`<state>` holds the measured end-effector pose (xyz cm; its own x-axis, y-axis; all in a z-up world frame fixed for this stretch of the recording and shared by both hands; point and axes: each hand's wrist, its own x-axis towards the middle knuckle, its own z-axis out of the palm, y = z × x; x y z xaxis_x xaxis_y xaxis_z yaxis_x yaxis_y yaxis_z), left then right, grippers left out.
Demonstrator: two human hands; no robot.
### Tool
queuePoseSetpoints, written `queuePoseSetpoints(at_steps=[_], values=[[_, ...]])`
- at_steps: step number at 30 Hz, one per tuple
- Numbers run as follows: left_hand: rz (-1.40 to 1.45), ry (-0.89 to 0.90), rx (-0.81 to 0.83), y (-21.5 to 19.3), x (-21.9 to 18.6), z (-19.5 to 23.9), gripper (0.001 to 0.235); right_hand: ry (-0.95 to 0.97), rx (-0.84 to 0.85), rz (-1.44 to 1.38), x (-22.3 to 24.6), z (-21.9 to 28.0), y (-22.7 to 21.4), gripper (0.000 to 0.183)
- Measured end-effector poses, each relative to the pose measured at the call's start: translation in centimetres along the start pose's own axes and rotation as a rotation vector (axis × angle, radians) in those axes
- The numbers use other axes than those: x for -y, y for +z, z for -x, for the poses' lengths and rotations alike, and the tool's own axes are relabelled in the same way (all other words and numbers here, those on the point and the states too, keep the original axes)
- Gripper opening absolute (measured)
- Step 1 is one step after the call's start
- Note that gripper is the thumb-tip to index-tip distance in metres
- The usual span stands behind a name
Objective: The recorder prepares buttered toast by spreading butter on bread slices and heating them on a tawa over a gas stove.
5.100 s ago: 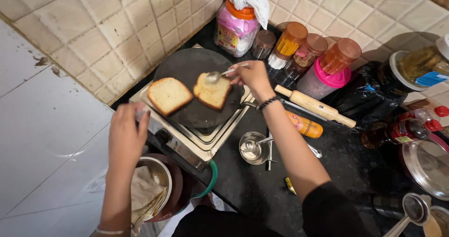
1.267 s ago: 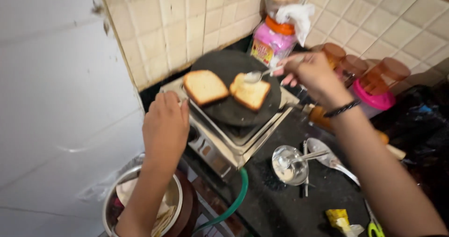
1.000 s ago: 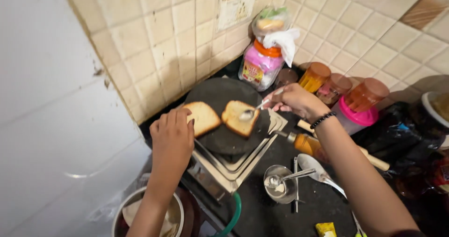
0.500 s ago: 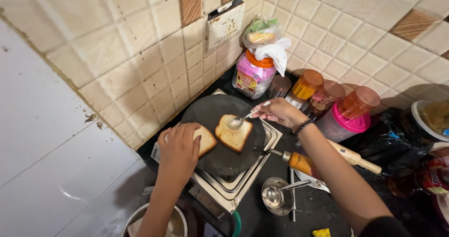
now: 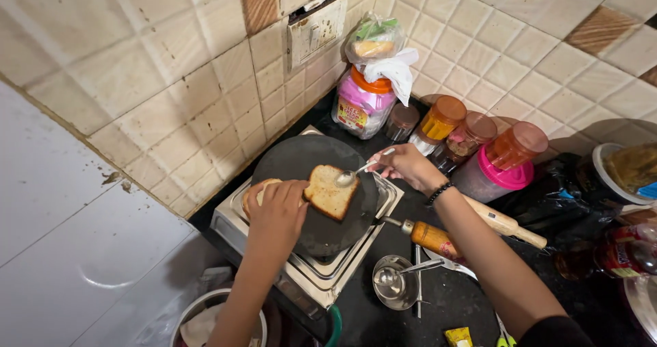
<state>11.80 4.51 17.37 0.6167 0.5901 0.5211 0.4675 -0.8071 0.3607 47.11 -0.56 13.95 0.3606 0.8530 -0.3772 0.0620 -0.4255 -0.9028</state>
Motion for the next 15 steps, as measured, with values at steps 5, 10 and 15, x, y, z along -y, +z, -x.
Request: queuePoseSetpoints(at_steps=[5,10,15], values=[[-0.017,-0.067,0.01,-0.7,0.7,0.7,0.043,-0.015,0.012,0.021,0.3,0.3,-0.2,0.019],[-0.052,-0.165,0.01,-2.9,2.2,2.1,0.042,0.056,0.087,0.001,0.9,1.4,-1.5,0.021],[-0.075,-0.277,-0.056,-3.5,3.1,4.0,0.041,0.003,0.067,0.093,0.2,1.6,-0.5,0.023]])
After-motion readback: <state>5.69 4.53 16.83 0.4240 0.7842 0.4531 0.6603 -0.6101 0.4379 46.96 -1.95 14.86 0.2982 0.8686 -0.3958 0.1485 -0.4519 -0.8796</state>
